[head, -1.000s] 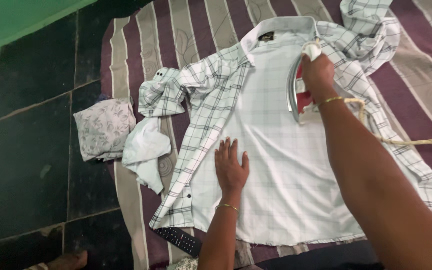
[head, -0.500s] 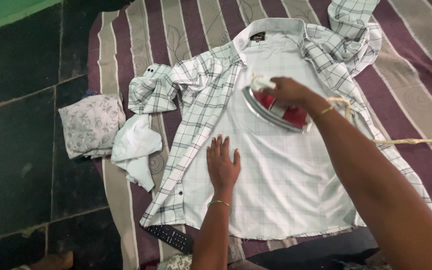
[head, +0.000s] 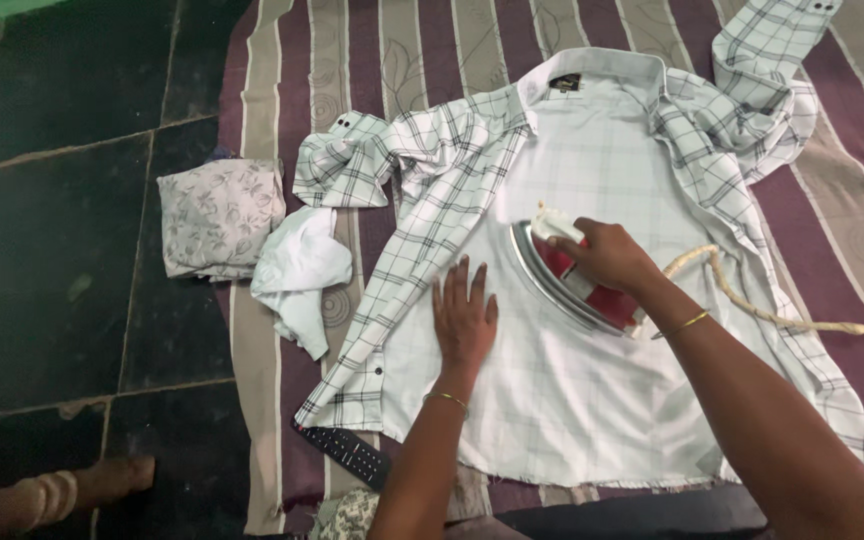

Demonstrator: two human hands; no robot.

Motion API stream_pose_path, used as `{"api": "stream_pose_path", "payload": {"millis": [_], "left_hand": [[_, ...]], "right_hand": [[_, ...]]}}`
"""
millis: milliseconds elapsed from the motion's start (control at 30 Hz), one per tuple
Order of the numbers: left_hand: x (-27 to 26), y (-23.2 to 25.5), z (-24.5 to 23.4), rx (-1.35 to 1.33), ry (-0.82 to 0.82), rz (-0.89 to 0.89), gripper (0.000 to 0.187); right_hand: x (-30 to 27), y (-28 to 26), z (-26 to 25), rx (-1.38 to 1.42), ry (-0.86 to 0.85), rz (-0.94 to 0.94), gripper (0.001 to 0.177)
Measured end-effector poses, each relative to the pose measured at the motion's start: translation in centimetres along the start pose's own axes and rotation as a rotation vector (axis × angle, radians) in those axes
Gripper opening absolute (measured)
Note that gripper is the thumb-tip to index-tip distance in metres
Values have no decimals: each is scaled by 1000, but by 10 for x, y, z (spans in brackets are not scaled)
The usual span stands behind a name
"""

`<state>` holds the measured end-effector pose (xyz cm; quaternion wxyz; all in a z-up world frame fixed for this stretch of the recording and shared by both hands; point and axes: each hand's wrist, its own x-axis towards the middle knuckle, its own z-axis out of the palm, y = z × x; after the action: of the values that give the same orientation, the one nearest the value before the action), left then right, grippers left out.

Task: The person irons a white checkered shirt laid out on a striped mat on the floor. They smooth the shirt with their hands, then use a red electric iron to press the front, collar, and sleeves. The shirt remains on the mat throughout the process.

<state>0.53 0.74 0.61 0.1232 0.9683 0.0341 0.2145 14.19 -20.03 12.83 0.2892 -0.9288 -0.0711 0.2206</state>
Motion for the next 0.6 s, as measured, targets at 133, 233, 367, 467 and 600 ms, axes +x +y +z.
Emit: {"api": "stream_pose_path", "payload": {"millis": [133,233,367,467,600], "left_hand": [[48,-13,-3,144,-18,-275,68],[77,-28,-5,225,-111,-375,59],[106,-50,0,172,-36,-397,31],[131,-74,-3,76,15,-540,28],[156,-119,-2,-165,-85,-812,32]], "right_hand": [[36,-5,-2,28,126,-5,58],[69,-8,-4,87,163,-13,57],[114,-7,-6,49,214,-21,60],[149,-8,-9,32,259,-67,62],[174,-19,-15,57,270,-65,65]]}}
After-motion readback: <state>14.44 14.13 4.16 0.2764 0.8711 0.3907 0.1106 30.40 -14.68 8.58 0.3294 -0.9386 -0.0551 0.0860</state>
